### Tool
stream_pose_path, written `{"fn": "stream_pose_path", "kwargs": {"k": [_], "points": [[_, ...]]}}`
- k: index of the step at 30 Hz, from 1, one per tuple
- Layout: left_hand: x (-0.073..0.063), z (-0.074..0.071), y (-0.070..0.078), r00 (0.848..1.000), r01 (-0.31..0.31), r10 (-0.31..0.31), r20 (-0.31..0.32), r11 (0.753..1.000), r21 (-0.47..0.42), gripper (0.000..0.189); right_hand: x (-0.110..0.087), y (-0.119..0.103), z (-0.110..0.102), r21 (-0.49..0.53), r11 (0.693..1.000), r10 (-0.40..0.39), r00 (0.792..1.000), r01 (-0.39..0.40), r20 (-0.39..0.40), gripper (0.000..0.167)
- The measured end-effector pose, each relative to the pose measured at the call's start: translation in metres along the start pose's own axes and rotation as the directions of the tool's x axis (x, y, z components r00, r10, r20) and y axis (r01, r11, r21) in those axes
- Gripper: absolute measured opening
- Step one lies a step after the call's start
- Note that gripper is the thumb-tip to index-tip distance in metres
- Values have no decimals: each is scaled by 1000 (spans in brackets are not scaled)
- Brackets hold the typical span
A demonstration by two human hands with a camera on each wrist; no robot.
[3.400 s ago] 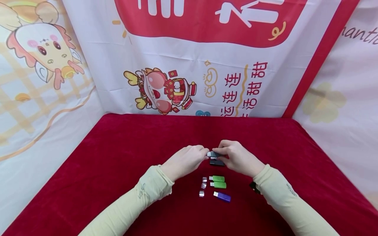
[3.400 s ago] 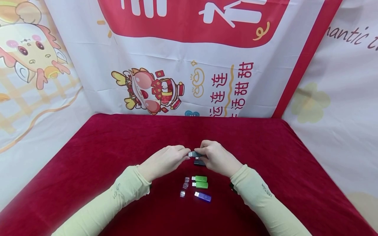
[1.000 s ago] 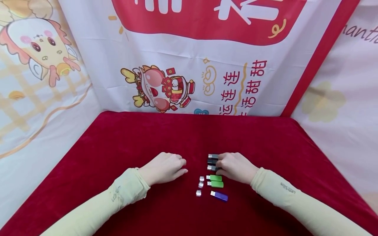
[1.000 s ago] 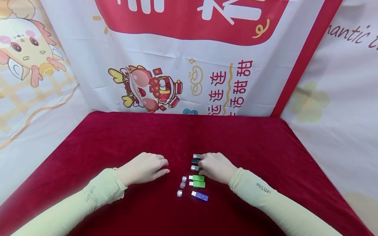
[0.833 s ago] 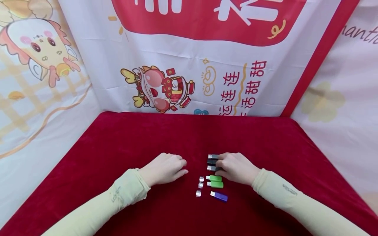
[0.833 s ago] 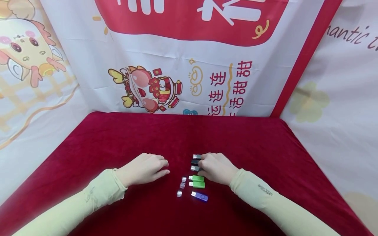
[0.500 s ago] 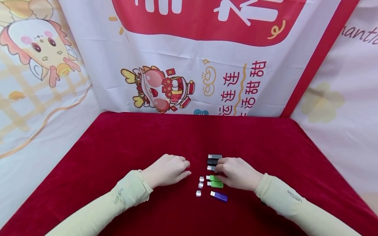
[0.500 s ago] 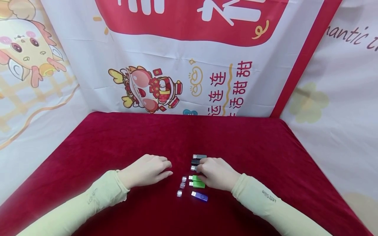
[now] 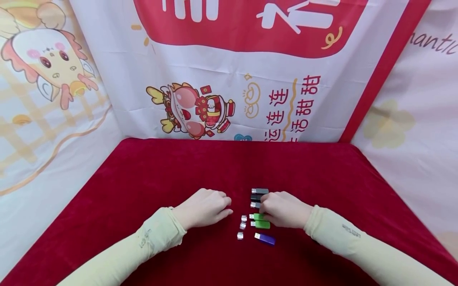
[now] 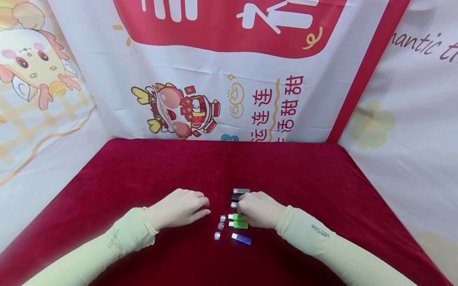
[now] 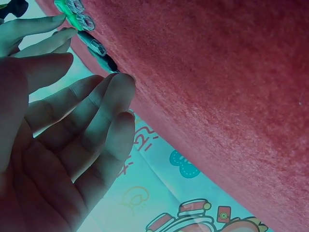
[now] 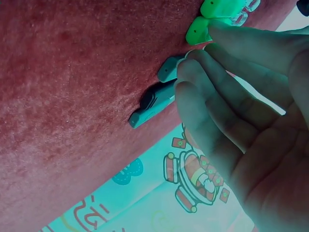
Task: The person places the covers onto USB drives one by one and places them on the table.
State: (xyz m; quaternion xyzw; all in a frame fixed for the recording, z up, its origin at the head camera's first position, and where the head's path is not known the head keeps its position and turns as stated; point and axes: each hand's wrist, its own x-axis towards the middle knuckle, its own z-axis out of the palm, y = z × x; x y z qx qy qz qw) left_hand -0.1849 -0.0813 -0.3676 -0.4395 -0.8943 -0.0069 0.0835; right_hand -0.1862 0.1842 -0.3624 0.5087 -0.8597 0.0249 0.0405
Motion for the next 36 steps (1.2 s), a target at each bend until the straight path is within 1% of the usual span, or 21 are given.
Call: {"fn": "stream_pose_path", "kwargs": {"k": [6, 11, 14, 21, 28, 31, 36], "points": [[-2, 3, -1, 1000, -3, 3, -6, 1000, -1, 19, 7, 2, 1, -27, 1000, 1, 998, 1, 56, 24], [-2, 6, -1, 1000, -7, 7, -14, 1000, 2, 20, 10, 1, -1, -33, 999, 6, 996, -3, 85, 34], [-3, 7, -1, 1000, -6, 6, -11, 1000, 3, 20, 11, 0, 0, -36, 999, 14, 995, -10, 98, 37], [-2, 7, -1, 1000, -2, 2, 3, 1000, -4, 20, 13, -1, -1, -62, 998, 33, 993, -26, 111, 36], [-2, 9, -1, 1000, -12, 12, -7, 1000, 2, 21, 19, -2, -2, -38, 999, 6, 991, -1, 131, 34], [-1, 9, -2, 1000, -12, 12, -10, 1000, 0, 21, 23, -2, -2, -38, 999, 12, 989, -6, 146, 32], [0, 9, -2, 1000, -11, 11, -7, 1000, 1, 22, 25, -1, 1, -52, 999, 16, 989, -8, 145, 27]]}}
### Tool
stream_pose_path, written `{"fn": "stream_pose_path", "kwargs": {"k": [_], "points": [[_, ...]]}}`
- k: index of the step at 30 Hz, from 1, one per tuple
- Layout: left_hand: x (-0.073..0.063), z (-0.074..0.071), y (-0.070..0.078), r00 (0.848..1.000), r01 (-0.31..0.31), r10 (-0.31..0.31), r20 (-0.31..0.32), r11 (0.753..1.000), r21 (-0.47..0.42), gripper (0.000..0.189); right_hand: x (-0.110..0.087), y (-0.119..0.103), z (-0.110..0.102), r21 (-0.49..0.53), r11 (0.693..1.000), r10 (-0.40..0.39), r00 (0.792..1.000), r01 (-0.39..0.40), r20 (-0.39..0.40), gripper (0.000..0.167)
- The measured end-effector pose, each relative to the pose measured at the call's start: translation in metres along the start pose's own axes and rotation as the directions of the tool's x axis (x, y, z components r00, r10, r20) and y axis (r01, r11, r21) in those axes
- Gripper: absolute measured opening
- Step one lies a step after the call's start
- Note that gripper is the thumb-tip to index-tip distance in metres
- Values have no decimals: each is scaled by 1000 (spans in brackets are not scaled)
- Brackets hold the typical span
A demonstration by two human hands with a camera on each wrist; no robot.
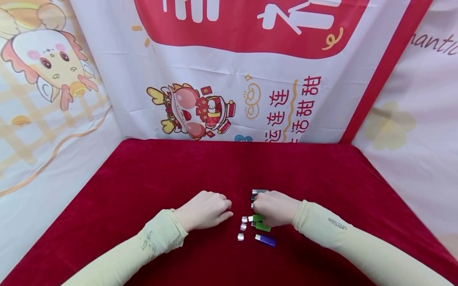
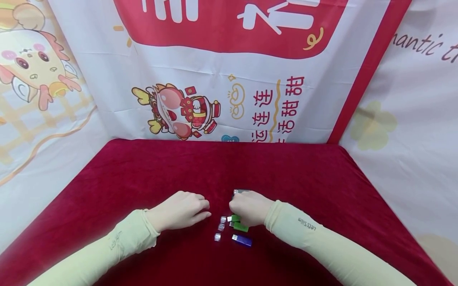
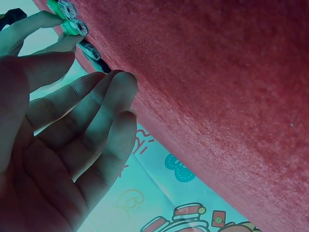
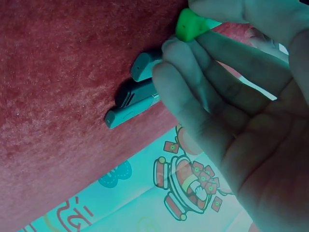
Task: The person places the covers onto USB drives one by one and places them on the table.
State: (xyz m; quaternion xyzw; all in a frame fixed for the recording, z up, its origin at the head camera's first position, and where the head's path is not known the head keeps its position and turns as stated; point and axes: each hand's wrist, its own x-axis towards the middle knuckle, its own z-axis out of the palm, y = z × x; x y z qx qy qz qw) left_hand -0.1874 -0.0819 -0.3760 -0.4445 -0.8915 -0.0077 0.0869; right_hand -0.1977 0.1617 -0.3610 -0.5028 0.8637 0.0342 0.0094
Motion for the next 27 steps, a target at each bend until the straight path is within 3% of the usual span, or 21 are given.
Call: {"fn": "stream_pose_path", "kwargs": {"k": [4, 10, 14, 22, 27], "points": [[0, 0, 0, 1000, 9, -9, 3, 1000, -3, 23, 0, 2, 1, 3, 1000, -2, 1000, 2, -19, 22], [1, 1, 2, 1000, 6, -6, 5, 1000, -1, 24, -4, 7, -1, 102, 994, 41, 995, -31, -95, 10], [5, 1, 5, 1000, 2, -2, 18, 1000, -1, 23, -8, 10, -2, 157, 986, 75, 986, -52, -147, 11], [21, 0, 14, 999, -30, 30, 28, 999, 19, 21, -16, 11, -11, 317, 948, 101, 964, -18, -247, 15], [31, 3, 21, 998, -52, 49, 41, 997, 57, 20, -23, 11, -19, 356, 934, 131, 938, -9, -320, 19]]}}
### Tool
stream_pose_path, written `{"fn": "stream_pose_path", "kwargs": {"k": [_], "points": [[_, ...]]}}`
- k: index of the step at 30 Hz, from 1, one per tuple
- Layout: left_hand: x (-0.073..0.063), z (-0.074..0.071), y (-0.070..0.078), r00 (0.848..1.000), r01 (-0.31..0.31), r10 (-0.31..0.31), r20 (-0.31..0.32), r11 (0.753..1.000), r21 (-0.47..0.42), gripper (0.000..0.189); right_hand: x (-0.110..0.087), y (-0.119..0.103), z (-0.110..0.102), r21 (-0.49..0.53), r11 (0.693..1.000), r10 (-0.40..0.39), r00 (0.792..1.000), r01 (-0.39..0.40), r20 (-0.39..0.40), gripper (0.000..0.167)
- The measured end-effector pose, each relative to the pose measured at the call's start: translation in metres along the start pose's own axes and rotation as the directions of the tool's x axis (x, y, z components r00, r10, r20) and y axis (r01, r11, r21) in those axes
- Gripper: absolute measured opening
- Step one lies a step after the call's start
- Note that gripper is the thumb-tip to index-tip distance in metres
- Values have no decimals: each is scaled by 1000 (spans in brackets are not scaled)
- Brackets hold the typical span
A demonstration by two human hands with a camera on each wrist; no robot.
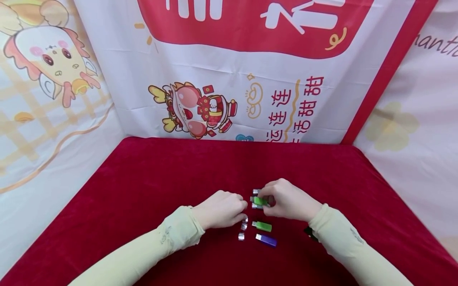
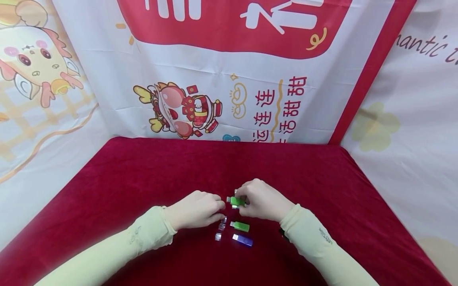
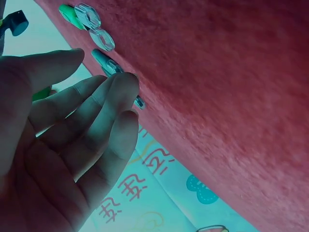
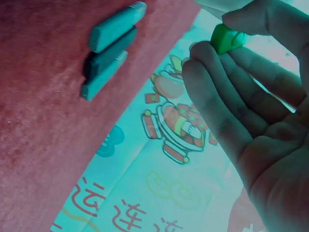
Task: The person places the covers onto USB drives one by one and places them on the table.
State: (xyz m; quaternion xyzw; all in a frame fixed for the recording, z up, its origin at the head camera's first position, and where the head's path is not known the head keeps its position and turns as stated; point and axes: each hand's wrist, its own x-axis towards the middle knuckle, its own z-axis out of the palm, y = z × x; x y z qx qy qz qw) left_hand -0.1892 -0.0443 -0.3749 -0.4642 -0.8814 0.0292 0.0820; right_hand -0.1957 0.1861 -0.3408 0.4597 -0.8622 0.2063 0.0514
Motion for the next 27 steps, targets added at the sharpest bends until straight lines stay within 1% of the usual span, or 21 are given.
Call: {"fn": "stream_pose_path", "kwargs": {"k": [4, 9, 17, 24, 27], "points": [[5, 2, 4, 1000, -11, 11, 5, 1000, 17, 17, -2, 1, -8, 16, 1000, -12, 998, 13, -66, 19], [7, 6, 5, 1000, -21, 21, 6, 1000, 10, 16, -4, 3, -13, 45, 999, 13, 995, -9, -100, 19], [9, 6, 5, 1000, -22, 22, 17, 1000, -15, 10, -5, 6, -13, 68, 997, 38, 994, -32, -103, 18], [8, 4, 5, 999, -40, 40, 13, 999, -4, 7, -6, 8, -12, 71, 997, 48, 994, -41, -101, 20], [8, 3, 4, 999, -38, 38, 23, 999, -15, 3, -6, 8, -13, 72, 996, 50, 994, -42, -99, 20]]}}
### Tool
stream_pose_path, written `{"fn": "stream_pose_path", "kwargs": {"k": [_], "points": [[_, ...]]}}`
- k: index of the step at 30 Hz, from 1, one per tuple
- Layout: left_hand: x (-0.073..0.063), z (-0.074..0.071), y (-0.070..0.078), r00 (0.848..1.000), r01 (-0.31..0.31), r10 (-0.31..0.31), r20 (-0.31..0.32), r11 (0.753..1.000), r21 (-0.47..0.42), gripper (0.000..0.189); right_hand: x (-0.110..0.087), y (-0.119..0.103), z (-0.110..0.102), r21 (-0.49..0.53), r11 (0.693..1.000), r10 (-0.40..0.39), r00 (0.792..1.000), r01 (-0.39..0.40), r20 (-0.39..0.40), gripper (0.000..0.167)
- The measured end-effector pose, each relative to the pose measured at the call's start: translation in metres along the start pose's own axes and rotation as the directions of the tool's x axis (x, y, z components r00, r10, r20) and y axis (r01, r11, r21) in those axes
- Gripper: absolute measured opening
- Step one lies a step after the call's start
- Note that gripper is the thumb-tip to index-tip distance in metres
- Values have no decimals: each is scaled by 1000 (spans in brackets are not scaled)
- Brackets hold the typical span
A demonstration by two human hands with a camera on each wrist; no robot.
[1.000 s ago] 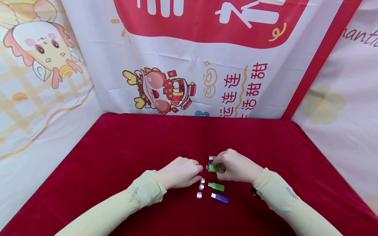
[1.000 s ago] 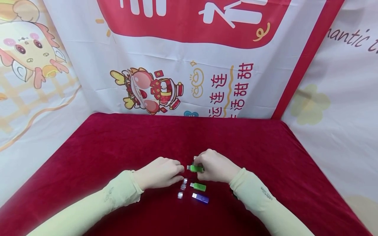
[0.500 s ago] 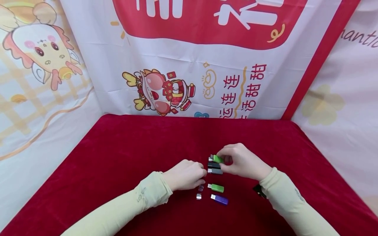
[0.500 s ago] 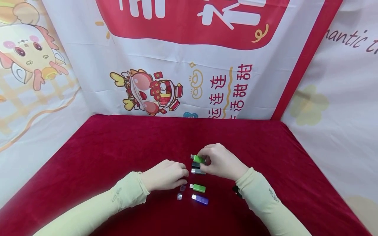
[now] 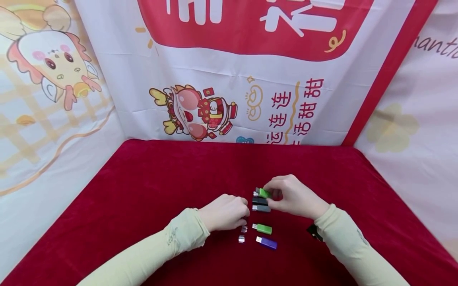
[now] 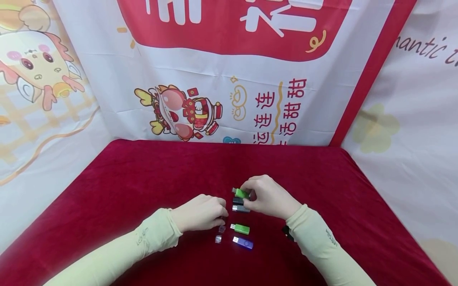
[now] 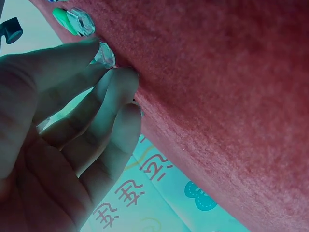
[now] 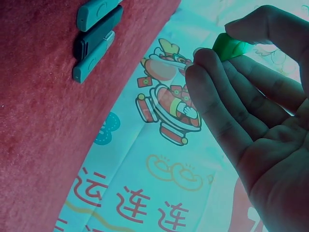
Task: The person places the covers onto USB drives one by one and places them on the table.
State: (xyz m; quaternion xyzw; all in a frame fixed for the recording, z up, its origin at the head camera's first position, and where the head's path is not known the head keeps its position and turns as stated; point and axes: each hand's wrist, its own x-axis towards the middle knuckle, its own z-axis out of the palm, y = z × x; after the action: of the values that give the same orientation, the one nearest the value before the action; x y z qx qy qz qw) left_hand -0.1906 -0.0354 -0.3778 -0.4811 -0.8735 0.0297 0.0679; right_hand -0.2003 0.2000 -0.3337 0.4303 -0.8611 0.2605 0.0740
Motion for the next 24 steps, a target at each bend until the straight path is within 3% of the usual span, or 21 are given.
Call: {"fn": "stream_pose_path", "kwargs": {"k": [6, 16, 24], "points": [[-1, 1, -1, 1000, -4, 4, 11, 1000, 4, 4, 0, 1, 0, 2, 1000, 1, 1000, -1, 2, 19], [-2, 4, 2, 999, -42, 43, -13, 995, 86, 10, -1, 3, 2, 5, 1000, -3, 1000, 3, 1, 19], [0, 4, -3, 999, -32, 32, 4, 999, -1, 12, 0, 5, 5, -1, 1000, -15, 1000, 15, 0, 17]]}}
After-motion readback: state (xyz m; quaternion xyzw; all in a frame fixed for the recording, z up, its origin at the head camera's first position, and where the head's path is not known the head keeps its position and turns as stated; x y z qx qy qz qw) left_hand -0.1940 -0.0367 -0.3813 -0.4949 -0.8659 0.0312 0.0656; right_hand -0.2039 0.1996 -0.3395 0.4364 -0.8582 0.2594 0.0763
